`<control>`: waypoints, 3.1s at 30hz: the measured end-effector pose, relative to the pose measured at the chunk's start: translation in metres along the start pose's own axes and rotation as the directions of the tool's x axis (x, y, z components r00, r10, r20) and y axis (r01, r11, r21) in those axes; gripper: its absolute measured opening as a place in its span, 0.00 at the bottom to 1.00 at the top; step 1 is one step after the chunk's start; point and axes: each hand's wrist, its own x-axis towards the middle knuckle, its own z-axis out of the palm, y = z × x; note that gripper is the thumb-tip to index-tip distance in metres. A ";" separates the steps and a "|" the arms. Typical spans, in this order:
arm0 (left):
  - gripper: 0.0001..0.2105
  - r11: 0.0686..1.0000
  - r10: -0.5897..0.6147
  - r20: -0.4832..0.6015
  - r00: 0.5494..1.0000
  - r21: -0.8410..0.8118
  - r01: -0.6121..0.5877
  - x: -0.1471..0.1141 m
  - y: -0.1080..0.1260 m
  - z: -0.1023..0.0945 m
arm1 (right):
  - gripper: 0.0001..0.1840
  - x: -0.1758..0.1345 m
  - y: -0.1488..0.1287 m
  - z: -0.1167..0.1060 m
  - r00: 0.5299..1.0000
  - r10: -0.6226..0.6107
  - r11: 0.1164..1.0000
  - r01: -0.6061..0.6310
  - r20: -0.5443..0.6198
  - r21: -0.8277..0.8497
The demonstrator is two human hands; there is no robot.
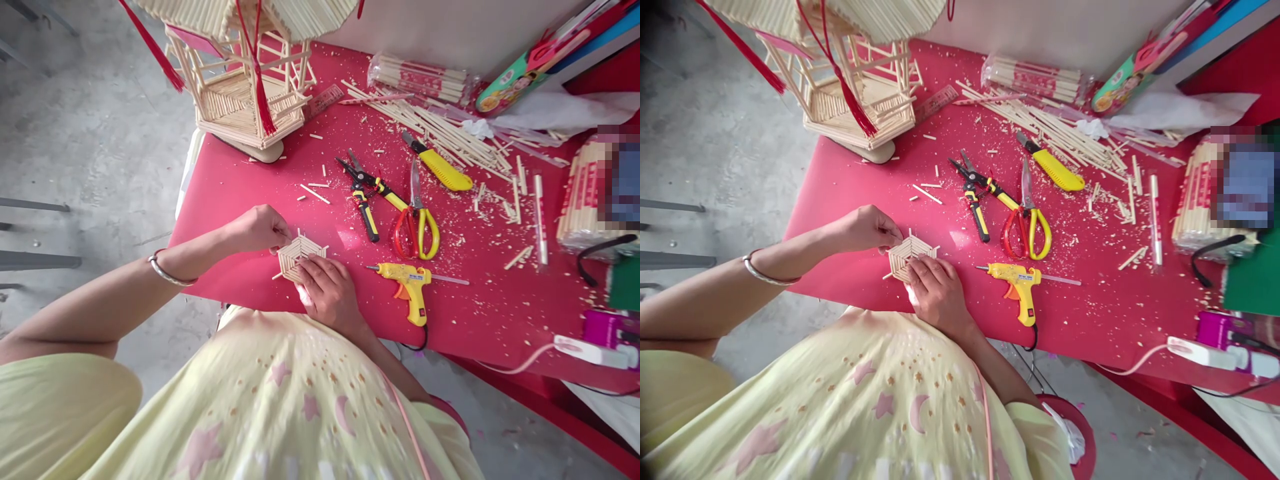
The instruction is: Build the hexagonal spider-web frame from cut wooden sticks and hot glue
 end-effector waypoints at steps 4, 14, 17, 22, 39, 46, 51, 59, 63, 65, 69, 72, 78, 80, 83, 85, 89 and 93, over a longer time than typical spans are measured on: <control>0.08 1.000 -0.001 0.003 1.000 -0.009 0.001 -0.001 0.001 -0.001 | 0.19 0.000 0.000 0.000 1.000 0.007 1.000 -0.007 0.013 0.004; 0.08 0.999 0.009 -0.004 1.000 -0.051 -0.009 0.001 -0.001 0.001 | 0.19 0.001 -0.001 -0.001 1.000 -0.013 1.000 0.012 -0.009 -0.013; 0.08 0.998 0.008 -0.010 1.000 -0.059 -0.008 0.001 -0.002 0.002 | 0.18 0.001 -0.001 -0.001 1.000 -0.017 1.000 0.016 -0.016 -0.020; 0.08 0.996 0.024 -0.022 0.999 -0.082 -0.025 0.002 -0.005 0.003 | 0.17 0.001 -0.001 -0.001 1.000 -0.012 1.000 0.012 -0.017 -0.017; 0.07 0.991 -0.009 -0.086 0.996 -0.136 -0.003 0.001 -0.011 0.010 | 0.17 -0.001 -0.001 0.000 1.000 -0.003 1.000 0.002 -0.002 -0.008; 0.06 0.989 -0.012 -0.088 0.996 -0.150 -0.001 0.000 -0.009 0.010 | 0.18 -0.001 0.000 0.000 1.000 -0.001 1.000 0.001 0.001 -0.004; 0.07 0.986 -0.009 -0.088 0.996 -0.166 -0.005 0.001 -0.012 0.012 | 0.18 -0.001 0.000 -0.001 1.000 -0.017 1.000 0.017 -0.019 -0.008; 0.06 0.989 -0.013 -0.114 0.993 -0.148 -0.004 0.001 -0.013 0.014 | 0.18 -0.003 0.000 0.000 1.000 -0.022 1.000 0.022 -0.022 -0.009; 0.05 0.991 -0.026 -0.109 0.994 -0.133 0.011 0.001 -0.010 0.014 | 0.18 -0.003 0.000 0.001 0.999 -0.021 1.000 0.021 -0.024 -0.011; 0.05 0.991 -0.024 -0.108 0.994 -0.131 0.009 0.001 -0.009 0.014 | 0.18 -0.003 0.000 0.001 1.000 -0.020 1.000 0.020 -0.024 -0.007; 0.05 0.991 -0.027 -0.104 0.994 -0.131 0.013 0.001 -0.009 0.014 | 0.18 -0.003 0.001 0.001 1.000 -0.010 1.000 0.010 -0.018 0.005; 0.05 0.991 -0.016 -0.108 0.994 -0.134 0.001 0.002 -0.010 0.015 | 0.19 -0.003 0.001 0.001 1.000 -0.007 1.000 0.007 -0.012 0.010; 0.06 0.991 -0.006 -0.108 0.994 -0.130 -0.008 0.003 -0.013 0.016 | 0.19 -0.003 0.001 0.000 1.000 -0.001 1.000 0.001 0.002 0.019; 0.06 0.992 -0.011 -0.106 0.994 -0.127 -0.002 0.003 -0.013 0.016 | 0.19 -0.002 0.001 0.000 1.000 -0.005 1.000 0.005 -0.008 0.015; 0.05 0.991 -0.015 -0.102 0.995 -0.134 0.002 0.004 -0.014 0.016 | 0.18 -0.002 0.000 -0.001 1.000 -0.009 1.000 0.010 -0.016 0.008; 0.06 0.990 -0.014 -0.100 0.995 -0.138 0.000 0.004 -0.014 0.016 | 0.18 -0.002 0.000 -0.002 1.000 -0.010 1.000 0.010 -0.015 0.007; 0.06 0.990 -0.020 -0.098 0.995 -0.142 0.006 0.004 -0.015 0.015 | 0.18 -0.002 0.001 -0.002 1.000 -0.008 1.000 0.008 -0.013 0.010; 0.06 0.987 -0.023 -0.093 0.995 -0.160 0.007 0.004 -0.015 0.015 | 0.18 -0.002 0.000 -0.001 1.000 -0.007 1.000 0.007 -0.006 0.012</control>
